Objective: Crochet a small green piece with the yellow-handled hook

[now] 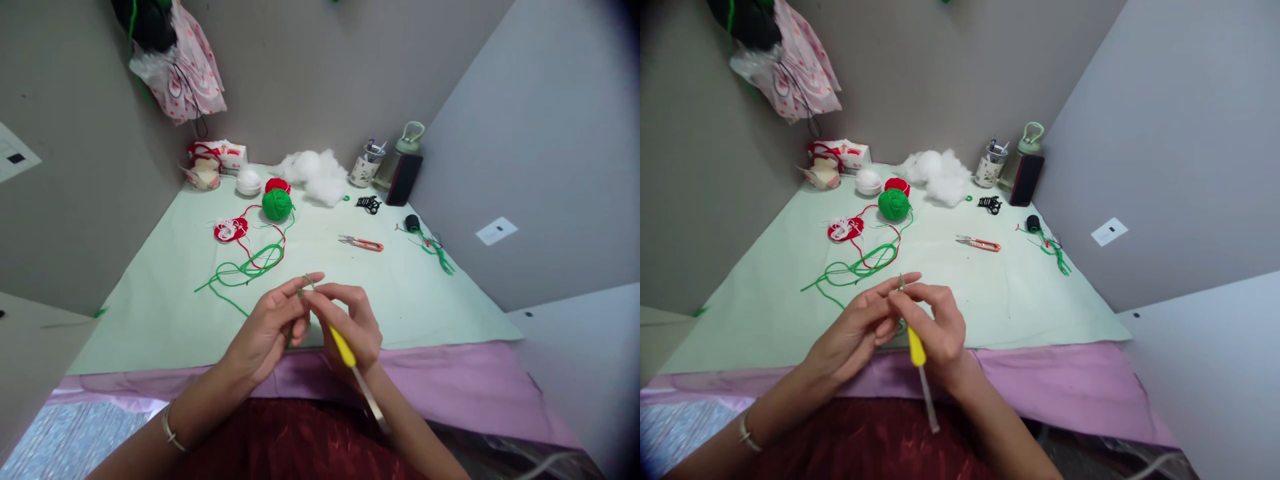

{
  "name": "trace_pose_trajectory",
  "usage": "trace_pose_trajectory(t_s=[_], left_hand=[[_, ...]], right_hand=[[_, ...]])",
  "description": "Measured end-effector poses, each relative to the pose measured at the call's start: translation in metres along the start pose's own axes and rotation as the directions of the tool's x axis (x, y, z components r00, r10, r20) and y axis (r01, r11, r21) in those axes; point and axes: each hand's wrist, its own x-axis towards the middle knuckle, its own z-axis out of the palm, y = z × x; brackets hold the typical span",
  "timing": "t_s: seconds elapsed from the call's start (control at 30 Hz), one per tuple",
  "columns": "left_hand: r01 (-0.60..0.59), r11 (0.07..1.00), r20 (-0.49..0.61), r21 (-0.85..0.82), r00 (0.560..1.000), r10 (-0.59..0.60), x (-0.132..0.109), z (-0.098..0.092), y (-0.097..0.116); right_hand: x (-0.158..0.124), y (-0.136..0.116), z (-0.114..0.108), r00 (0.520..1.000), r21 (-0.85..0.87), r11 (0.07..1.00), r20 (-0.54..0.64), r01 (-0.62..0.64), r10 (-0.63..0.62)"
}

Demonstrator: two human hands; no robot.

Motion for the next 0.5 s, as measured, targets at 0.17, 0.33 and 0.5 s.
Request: trace_pose_trajectory(t_s=[0.17,0.33,0.5], left_hand=[[-0.021,0.998,-0.045,-0.053,0.999,0.019,0.001,-0.002,0.008],[-0.119,0.991,-0.045,0.068,0.991,0.122,-0.002,0.003,0.002],[-0.122,0.990,-0.043,0.076,0.991,0.126,-0.003,0.002,0.001]], right_hand=[[0.010,0.003,-0.002,0.932,0.403,0.858,-0.031,-0.319,0.361],[0.011,0.006,0.000,0.910,0.517,0.762,0.095,-0.391,0.403],[0.009,0.007,-0.002,0.864,0.628,0.633,0.134,-0.453,0.485]])
